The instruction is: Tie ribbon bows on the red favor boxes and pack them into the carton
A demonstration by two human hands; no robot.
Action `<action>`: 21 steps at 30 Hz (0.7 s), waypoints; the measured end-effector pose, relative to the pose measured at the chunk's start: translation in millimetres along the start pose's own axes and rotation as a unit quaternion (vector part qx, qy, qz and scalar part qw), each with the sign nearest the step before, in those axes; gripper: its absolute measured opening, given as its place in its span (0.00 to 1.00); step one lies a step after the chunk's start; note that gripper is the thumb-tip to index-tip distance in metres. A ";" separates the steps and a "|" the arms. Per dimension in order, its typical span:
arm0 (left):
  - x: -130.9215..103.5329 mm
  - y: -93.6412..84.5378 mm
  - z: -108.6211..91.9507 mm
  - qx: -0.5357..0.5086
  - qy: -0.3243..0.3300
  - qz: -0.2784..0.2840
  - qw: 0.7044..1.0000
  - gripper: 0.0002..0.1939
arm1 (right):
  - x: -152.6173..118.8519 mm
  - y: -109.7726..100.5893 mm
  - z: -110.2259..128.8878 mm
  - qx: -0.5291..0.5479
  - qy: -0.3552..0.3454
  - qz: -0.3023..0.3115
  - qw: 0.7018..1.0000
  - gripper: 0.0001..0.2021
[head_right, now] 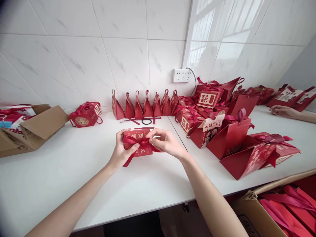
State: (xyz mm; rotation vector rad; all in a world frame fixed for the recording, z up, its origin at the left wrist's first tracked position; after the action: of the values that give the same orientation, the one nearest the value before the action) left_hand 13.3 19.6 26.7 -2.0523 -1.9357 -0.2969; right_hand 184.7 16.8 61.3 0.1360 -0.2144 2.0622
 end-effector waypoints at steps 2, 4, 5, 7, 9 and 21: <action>-0.1 0.2 0.0 -0.002 -0.003 0.001 1.000 0.32 | 1.2 0.4 -2.1 -0.022 0.006 -0.013 1.000 0.13; -0.4 0.2 -0.1 -0.001 -0.005 0.002 1.000 0.32 | 2.5 0.5 -5.3 -0.035 0.018 -0.031 0.999 0.15; -0.5 0.1 -0.1 0.000 -0.005 0.002 1.000 0.32 | 3.2 0.7 -7.3 -0.034 0.028 -0.037 0.998 0.15; -0.7 -0.5 0.0 0.004 -0.003 -0.002 1.000 0.31 | 4.3 1.0 -11.0 -0.020 0.049 -0.043 0.998 0.15; -0.7 -1.0 0.0 0.009 0.000 -0.006 1.000 0.31 | 4.9 1.3 -12.9 -0.016 0.061 -0.038 0.997 0.15; -1.3 -0.2 -0.1 0.015 -0.007 -0.006 1.000 0.31 | 4.9 5.0 -10.0 -0.160 -0.048 -0.152 0.974 0.08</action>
State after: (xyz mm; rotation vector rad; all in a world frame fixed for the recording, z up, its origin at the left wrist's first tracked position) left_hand 13.0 18.4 26.4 -2.0302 -1.9504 -0.2561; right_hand 178.0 20.7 52.0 0.0658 -0.5477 1.6943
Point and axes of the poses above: each hand's wrist, its own x-axis towards the middle knuckle, its own y-axis out of the palm, z = x × y, the point moved 5 cm from there along x, towards the middle knuckle, and after that the axes turned 4 degrees about -x, right-handed, at the moved point
